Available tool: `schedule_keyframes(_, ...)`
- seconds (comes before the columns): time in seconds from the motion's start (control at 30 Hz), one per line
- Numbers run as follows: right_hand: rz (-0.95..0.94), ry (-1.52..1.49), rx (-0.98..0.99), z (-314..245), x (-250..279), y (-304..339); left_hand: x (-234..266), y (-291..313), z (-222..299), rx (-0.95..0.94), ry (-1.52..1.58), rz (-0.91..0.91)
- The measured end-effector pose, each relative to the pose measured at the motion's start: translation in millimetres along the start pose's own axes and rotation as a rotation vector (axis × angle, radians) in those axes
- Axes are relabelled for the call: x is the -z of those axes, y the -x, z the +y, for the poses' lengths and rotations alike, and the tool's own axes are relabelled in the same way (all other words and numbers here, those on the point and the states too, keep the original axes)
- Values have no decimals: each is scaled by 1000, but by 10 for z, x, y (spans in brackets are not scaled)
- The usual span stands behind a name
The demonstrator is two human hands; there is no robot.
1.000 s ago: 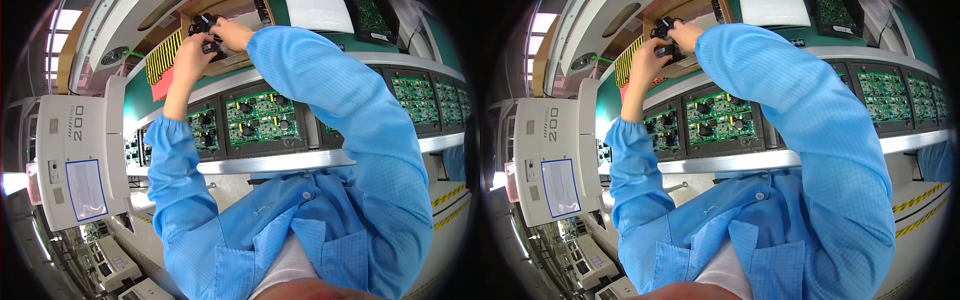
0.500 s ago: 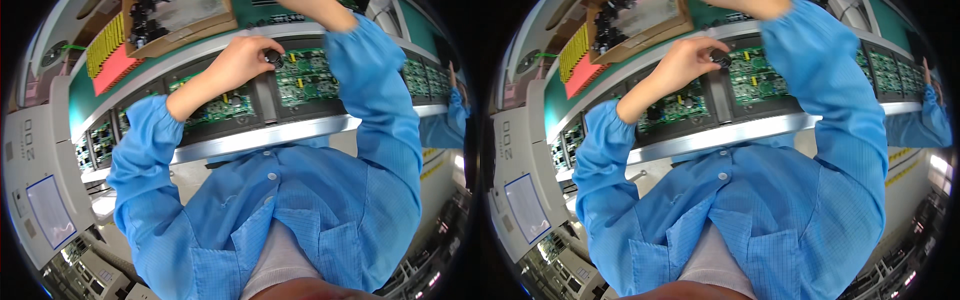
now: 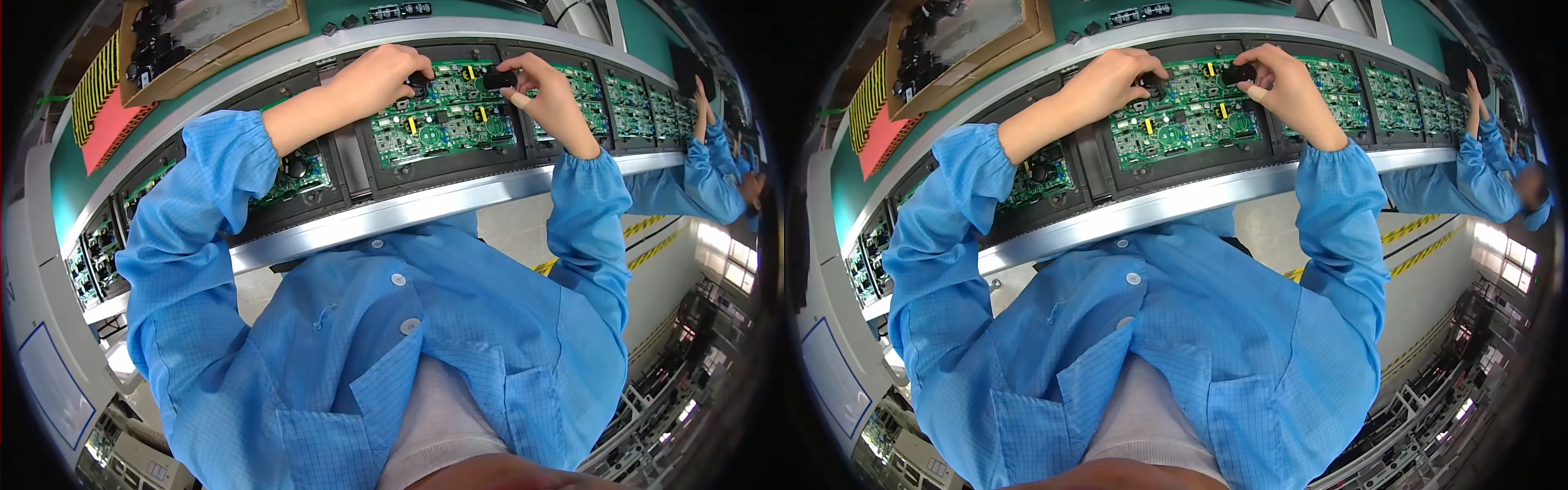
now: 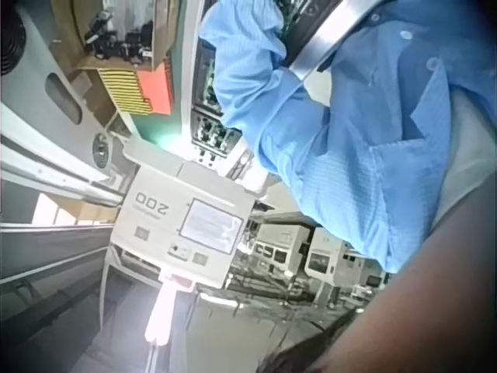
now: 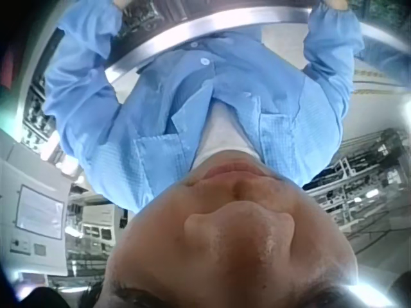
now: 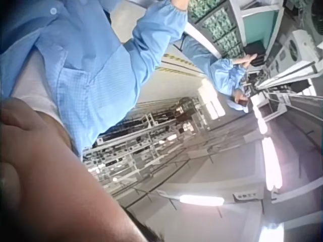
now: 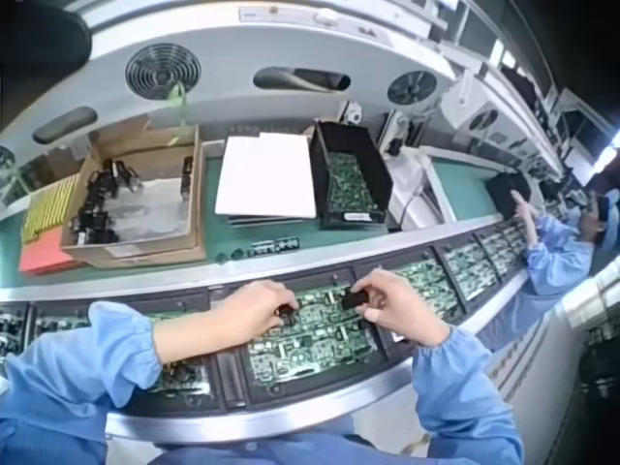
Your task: The recorder is manually placing electronic components into designated slots on several printed circuit boards as they move along an assembly line.
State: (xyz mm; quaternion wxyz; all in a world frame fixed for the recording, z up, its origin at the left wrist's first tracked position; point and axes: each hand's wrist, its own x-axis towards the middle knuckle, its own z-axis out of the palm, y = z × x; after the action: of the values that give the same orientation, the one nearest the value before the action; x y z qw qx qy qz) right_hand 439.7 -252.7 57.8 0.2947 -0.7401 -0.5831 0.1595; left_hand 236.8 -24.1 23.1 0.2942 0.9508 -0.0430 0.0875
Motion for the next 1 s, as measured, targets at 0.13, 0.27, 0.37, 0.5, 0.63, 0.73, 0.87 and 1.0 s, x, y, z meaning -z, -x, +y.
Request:
schedule_keyframes(0.13,39,-1,-75,136,-53,-30,-49,-42,29,18,-43,1)
schedule_keyframes(0.27,42,106,-63,87,-109,-107,-14,-85,118,10,-141,-55)
schedule_keyframes(0.37,98,128,-19,71,-212,-155,35,-144,173,-22,-217,-116)
schedule_keyframes(0.5,148,171,-7,63,-301,-173,137,-181,165,-124,-228,-147)
schedule_keyframes(0.63,247,176,-71,46,-413,-109,139,-125,167,-89,-138,-112)
schedule_keyframes(0.73,304,191,-89,-7,-486,-79,80,-93,153,-69,-126,-60)
schedule_keyframes(0.87,320,345,-148,-46,-520,-130,56,-101,138,49,-64,-73)
schedule_keyframes(1.0,217,432,-240,-149,-435,-241,89,-54,141,4,-86,-17)
